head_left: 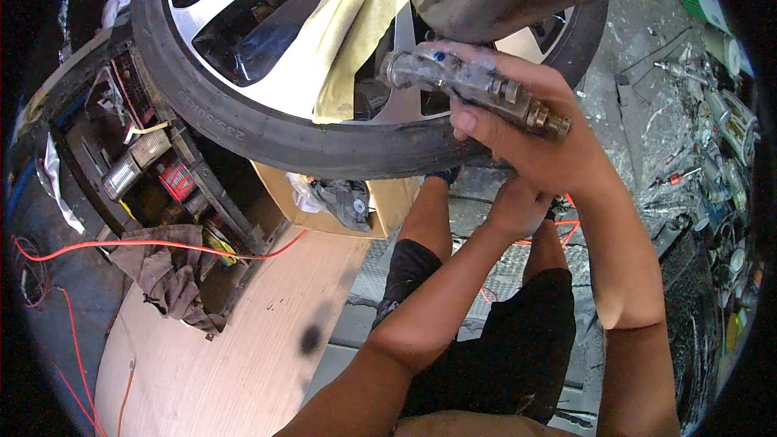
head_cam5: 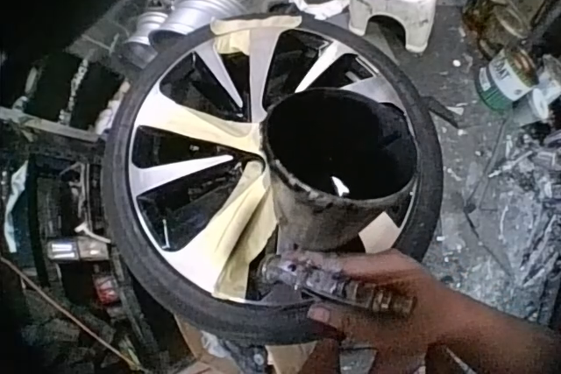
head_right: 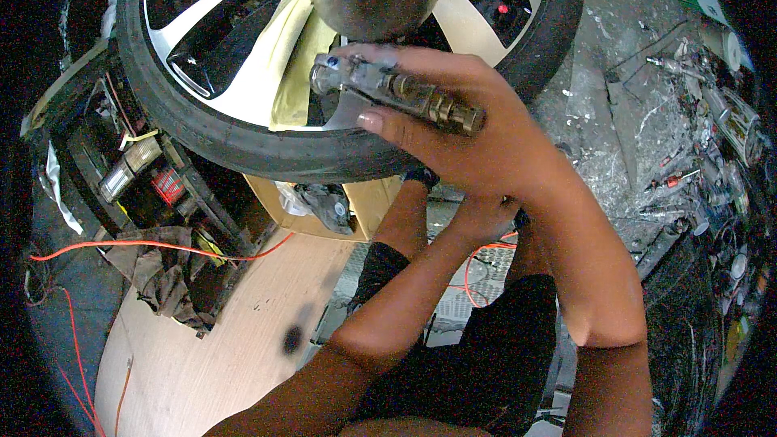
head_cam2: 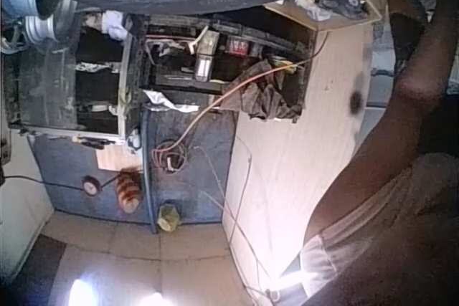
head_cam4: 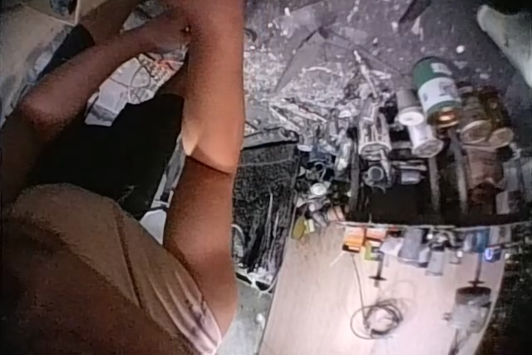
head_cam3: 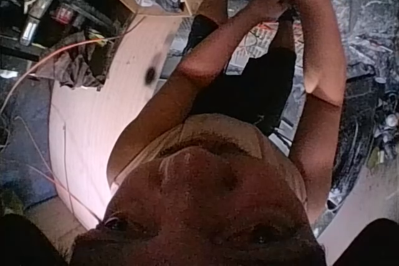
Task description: Preparing, masking, and spraying a car rim in a workshop.
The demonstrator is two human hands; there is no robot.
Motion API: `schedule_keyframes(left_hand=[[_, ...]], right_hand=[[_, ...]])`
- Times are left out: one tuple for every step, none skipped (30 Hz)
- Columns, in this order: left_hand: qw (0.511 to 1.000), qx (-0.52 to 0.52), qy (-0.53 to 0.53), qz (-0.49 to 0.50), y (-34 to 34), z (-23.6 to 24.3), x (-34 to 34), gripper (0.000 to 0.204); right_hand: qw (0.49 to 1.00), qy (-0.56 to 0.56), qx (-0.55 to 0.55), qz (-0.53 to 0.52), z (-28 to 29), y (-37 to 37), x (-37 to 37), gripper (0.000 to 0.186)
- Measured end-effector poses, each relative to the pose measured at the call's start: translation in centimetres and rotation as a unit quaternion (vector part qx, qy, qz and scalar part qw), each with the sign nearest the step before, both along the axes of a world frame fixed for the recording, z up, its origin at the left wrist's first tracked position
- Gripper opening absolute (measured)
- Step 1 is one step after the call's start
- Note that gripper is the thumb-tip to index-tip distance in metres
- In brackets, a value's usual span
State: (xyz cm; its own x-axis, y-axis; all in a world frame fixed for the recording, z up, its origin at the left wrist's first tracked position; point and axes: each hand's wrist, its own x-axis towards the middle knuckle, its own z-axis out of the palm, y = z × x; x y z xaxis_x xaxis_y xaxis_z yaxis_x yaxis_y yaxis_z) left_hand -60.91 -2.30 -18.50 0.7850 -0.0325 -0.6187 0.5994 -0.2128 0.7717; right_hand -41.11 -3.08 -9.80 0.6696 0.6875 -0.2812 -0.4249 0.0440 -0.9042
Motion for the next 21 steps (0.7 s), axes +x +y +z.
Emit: schedule_keyframes(left_hand=[[1.000,0.005,0.007,0.001,0.0,0.2,0.3,0.026],[1.000,0.005,0.007,0.001,0.1,0.4,0.5,0.026],[0.999,-0.015,0.043,-0.001,0.2,0.8,0.9,0.025],[0.996,-0.036,0.078,-0.004,0.3,1.0,1.2,0.024],[0.996,-0.037,0.078,-0.004,0.2,1.1,1.4,0.024],[0.996,-0.027,0.083,-0.002,0.2,1.0,1.5,0.025],[0.996,-0.016,0.087,0.000,0.2,1.0,1.5,0.026],[0.996,-0.015,0.087,0.000,0.4,0.9,1.5,0.026],[0.997,-0.014,0.078,-0.008,0.4,0.8,1.5,0.027],[0.997,-0.014,0.070,-0.017,0.5,0.7,1.4,0.028],[0.997,-0.013,0.069,-0.017,0.4,0.5,1.4,0.028],[0.998,-0.012,0.057,-0.010,0.3,0.4,1.4,0.029],[0.999,-0.011,0.045,-0.004,0.1,0.3,1.4,0.031],[0.999,-0.011,0.043,-0.005,0.0,0.3,1.4,0.031],[0.999,-0.009,0.044,-0.013,-0.4,0.6,1.7,0.031],[0.999,-0.008,0.045,-0.021,-0.6,1.0,2.2,0.032],[0.999,-0.012,0.042,-0.023,-0.8,1.2,2.6,0.032],[0.997,-0.011,0.057,-0.051,-0.8,1.3,2.4,0.030],[0.994,-0.011,0.072,-0.080,-0.8,1.5,2.3,0.028],[0.994,-0.015,0.067,-0.081,-0.7,1.7,2.4,0.028],[0.997,0.007,0.037,-0.064,-0.5,1.8,1.9,0.026]], right_hand=[[0.999,-0.027,-0.016,-0.010,-0.4,-0.1,0.0,0.058],[0.998,-0.054,-0.033,-0.019,-0.7,-0.2,0.1,0.059],[0.998,-0.054,-0.033,-0.019,-0.9,-0.3,0.3,0.059],[0.996,-0.068,-0.051,-0.018,-1.0,-0.4,0.6,0.060],[0.994,-0.081,-0.069,-0.018,-1.2,-0.6,0.8,0.060],[0.994,-0.081,-0.067,-0.018,-1.3,-0.4,1.0,0.060],[0.993,-0.091,-0.072,-0.025,-1.5,-0.3,1.1,0.060],[0.991,-0.100,-0.077,-0.031,-1.5,-0.2,1.2,0.060],[0.991,-0.101,-0.077,-0.032,-1.6,-0.1,1.4,0.060],[0.992,-0.088,-0.086,-0.037,-1.5,-0.1,1.6,0.060],[0.992,-0.075,-0.095,-0.043,-1.4,-0.1,1.8,0.061],[0.992,-0.076,-0.095,-0.043,-1.0,-0.3,2.1,0.061],[0.993,-0.053,-0.102,-0.039,-0.5,-0.6,2.5,0.054],[0.993,-0.029,-0.109,-0.035,-0.2,-0.9,2.8,0.047],[0.993,-0.031,-0.112,-0.037,-0.1,-1.5,2.7,0.047],[0.992,-0.013,-0.121,-0.045,-0.2,-2.3,2.6,0.048],[0.990,0.005,-0.131,-0.054,-0.1,-3.2,2.6,0.050],[0.989,0.004,-0.134,-0.055,0.4,-4.0,2.3,0.050],[0.989,-0.002,-0.126,-0.079,1.1,-4.9,2.0,0.052],[0.988,-0.009,-0.119,-0.102,1.9,-6.1,1.8,0.054],[0.980,-0.064,-0.158,-0.104,2.7,-7.4,1.2,0.055]])
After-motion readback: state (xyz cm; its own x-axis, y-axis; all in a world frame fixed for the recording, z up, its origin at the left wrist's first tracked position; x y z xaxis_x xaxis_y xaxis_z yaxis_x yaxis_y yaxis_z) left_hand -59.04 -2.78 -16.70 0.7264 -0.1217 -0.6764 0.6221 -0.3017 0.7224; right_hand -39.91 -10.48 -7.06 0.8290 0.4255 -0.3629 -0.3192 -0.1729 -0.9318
